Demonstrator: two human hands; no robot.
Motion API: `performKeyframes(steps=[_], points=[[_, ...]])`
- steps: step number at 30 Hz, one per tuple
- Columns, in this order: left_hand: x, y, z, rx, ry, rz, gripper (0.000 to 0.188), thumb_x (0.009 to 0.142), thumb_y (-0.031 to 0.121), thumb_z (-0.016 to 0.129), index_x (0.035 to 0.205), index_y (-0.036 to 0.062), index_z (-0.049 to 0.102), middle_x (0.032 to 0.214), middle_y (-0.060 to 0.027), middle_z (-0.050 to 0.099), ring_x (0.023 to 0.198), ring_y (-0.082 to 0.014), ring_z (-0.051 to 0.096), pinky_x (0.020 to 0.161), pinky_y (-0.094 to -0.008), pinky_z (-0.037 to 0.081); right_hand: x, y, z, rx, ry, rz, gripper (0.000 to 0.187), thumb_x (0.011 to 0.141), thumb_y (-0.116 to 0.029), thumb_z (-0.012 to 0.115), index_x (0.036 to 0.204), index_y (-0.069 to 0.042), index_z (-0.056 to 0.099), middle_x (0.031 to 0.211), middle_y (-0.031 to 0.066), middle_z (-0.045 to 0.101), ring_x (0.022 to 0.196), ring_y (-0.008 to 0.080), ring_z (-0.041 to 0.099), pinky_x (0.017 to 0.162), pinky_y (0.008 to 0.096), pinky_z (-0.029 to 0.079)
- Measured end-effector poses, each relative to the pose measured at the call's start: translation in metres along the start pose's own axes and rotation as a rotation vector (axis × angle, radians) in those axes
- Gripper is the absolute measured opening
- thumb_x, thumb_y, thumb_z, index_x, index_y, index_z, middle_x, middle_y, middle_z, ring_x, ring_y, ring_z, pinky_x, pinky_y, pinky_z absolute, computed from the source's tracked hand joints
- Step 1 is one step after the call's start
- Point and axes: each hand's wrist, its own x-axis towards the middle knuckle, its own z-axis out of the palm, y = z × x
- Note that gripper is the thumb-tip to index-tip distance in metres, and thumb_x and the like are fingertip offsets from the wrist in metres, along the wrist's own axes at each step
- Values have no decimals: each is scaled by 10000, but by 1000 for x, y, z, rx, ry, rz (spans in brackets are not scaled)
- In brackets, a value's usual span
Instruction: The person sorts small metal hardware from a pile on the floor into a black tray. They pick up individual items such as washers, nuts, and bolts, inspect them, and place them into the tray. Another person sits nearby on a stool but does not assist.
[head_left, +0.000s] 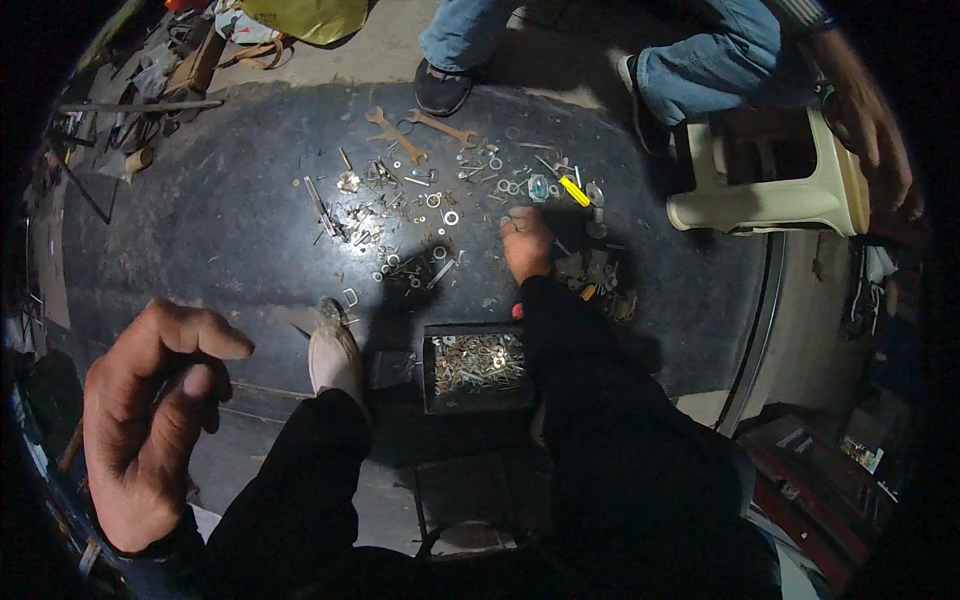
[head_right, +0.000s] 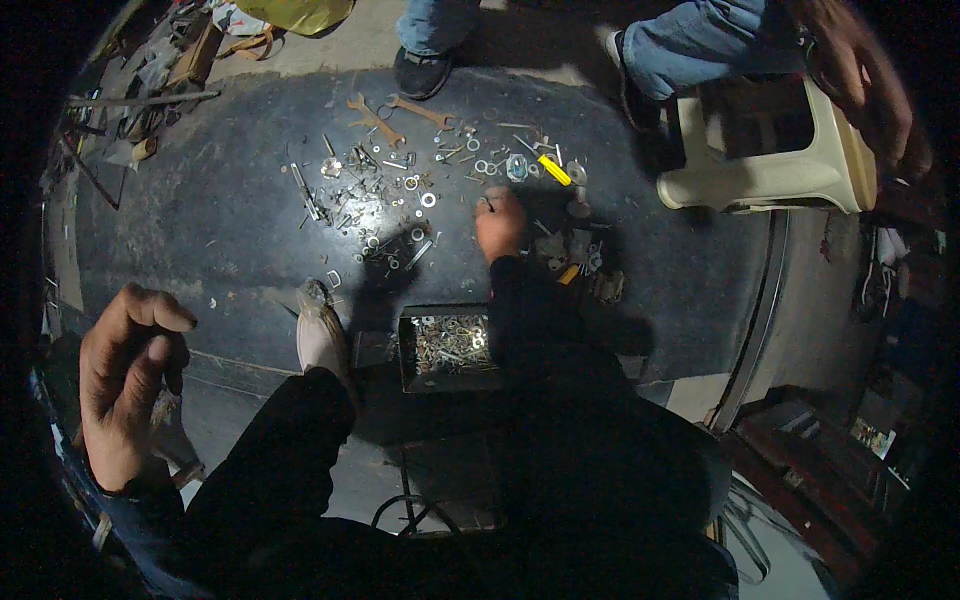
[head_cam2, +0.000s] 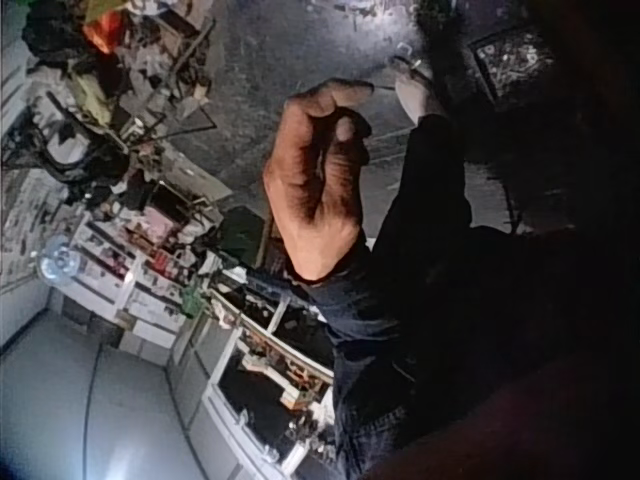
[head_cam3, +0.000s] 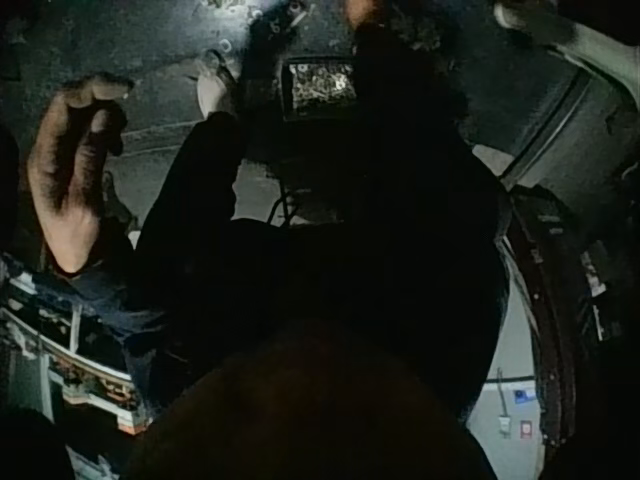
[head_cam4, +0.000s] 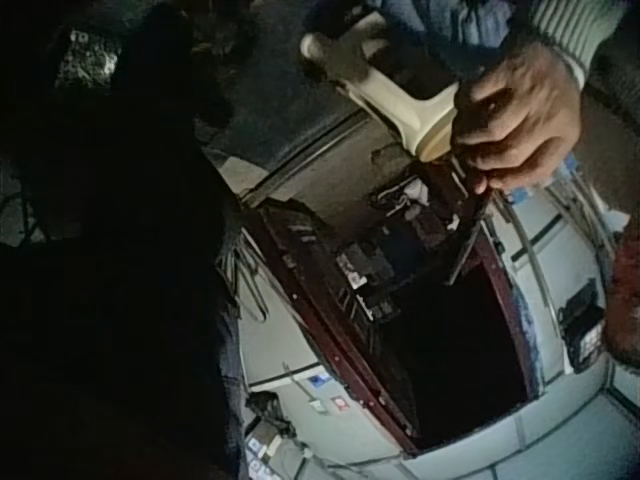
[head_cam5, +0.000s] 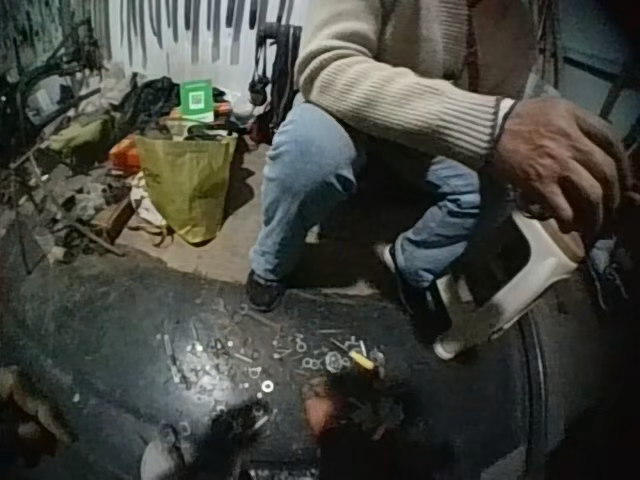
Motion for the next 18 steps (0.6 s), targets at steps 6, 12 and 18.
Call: performKeyframes(steps=[6,12,18], points=[[-3,3,2,5,-7,-15,217,960,202,536,997,11,632,826,-51,595,625,-103,499,575,-242,419,22,5,-5,-203,40,-159,209,870,-228,606,843,-41,694,894,134,698,858,360,657,759,430,511],[-3,1,5,-13,10,-39,202,951,178,532,1001,8,629,860,-52,602,660,-102,510,585,-245,423,35,-10,-5,-140,-27,161,213,874,-227,620,807,-49,718,898,102,706,868,292,670,773,411,513],[-3,2,5,-16,-12,-64,198,951,171,531,1007,8,628,875,-57,611,667,-101,514,593,-242,424,43,10,5,-230,-4,-133,181,820,-230,683,855,-53,702,918,196,704,902,396,669,776,461,522]])
